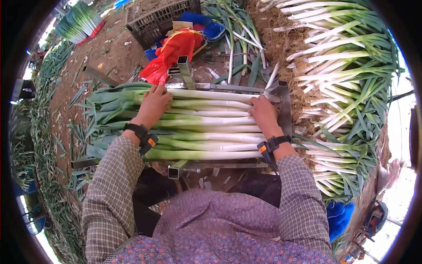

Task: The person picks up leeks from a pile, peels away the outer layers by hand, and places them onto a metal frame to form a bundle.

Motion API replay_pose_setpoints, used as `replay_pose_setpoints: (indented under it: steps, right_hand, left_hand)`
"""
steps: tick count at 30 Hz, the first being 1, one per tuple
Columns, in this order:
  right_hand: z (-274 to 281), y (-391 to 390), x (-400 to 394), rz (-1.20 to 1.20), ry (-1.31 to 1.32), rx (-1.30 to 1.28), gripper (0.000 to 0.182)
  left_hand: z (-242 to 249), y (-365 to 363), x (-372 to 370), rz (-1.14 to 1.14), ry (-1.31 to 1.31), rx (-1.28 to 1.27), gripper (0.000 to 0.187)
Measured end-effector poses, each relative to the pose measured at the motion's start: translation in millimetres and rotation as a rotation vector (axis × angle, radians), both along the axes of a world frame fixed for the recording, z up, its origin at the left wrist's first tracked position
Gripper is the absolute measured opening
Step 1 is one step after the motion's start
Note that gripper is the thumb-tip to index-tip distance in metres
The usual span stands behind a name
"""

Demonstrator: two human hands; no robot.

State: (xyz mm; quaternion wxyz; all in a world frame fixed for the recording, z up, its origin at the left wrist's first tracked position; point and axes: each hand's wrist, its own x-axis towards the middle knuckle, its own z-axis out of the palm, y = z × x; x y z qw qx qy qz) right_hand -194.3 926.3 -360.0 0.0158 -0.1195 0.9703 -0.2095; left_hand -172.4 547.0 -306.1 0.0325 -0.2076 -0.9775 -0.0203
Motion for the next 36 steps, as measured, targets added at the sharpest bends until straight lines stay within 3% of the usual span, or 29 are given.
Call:
replay_pose_setpoints:
  steps: [4, 8, 9, 13, 15, 19, 22, 25, 26, 28, 30, 31, 32, 36]
  right_hand:
    - [-15.5, 1.6, -3.0, -0.027, 0.052, -0.086, 0.016]
    - [10.0, -2.5, -4.7, 0.089, -0.209, -0.053, 0.015]
    - [6.3, -3.4, 0.5, 0.103, -0.196, 0.091, 0.014]
    - [-0.7, -5.2, 7.5, 0.188, -0.038, 0.241, 0.013]
    - [8.8, 1.0, 4.9, 0.218, 0.021, 0.319, 0.014]
    - [-3.2, 36.1, -13.7, -0.025, 0.079, 0.322, 0.017]
    - [23.7, 33.3, -6.5, -0.043, 0.060, 0.124, 0.018]
    - [24.1, 40.3, -0.9, 0.259, -0.146, 0.143, 0.024]
    - [20.0, 42.2, 3.4, 0.362, -0.225, 0.182, 0.026]
    - [11.3, 42.5, 15.3, 0.298, -0.153, 0.155, 0.024]
    - [17.9, 42.8, 8.4, 0.242, -0.144, 0.156, 0.024]
    - [23.6, 46.7, 0.3, 0.218, -0.046, 0.073, 0.022]
    - [60.6, 45.7, -1.6, 0.161, -0.109, -0.022, 0.022]
    - [117.2, 55.2, -14.6, 0.090, -0.070, -0.362, 0.021]
  left_hand:
    - [-27.1, 7.6, 1.2, 0.096, -0.098, -0.017, 0.022]
    - [-48.8, 4.5, -15.8, 0.182, -0.090, -0.002, 0.021]
    - [-50.9, 2.9, -13.3, 0.185, -0.087, -0.003, 0.021]
    - [-26.7, 5.5, 10.4, 0.058, -0.112, 0.029, 0.019]
    - [-22.7, 7.7, 18.1, 0.120, -0.225, 0.075, 0.022]
    - [-10.2, 25.1, 26.7, 0.201, -0.312, 0.247, 0.029]
    - [-11.4, 25.5, 38.0, 0.012, -0.304, 0.290, 0.033]
    - [-19.8, 14.5, 44.8, -0.093, -0.268, 0.088, 0.036]
    - [-27.8, 6.6, 42.3, -0.081, -0.275, 0.131, 0.037]
    - [-44.5, -5.7, 33.6, -0.053, -0.286, 0.220, 0.040]
    - [-4.2, 5.9, 22.1, 0.015, -0.316, 0.301, 0.040]
    - [20.9, 14.4, 19.3, 0.093, -0.275, 0.321, 0.040]
    - [28.2, 6.9, 11.4, 0.063, -0.207, 0.377, 0.042]
    - [93.5, 26.7, 5.2, 0.223, -0.297, 0.658, 0.036]
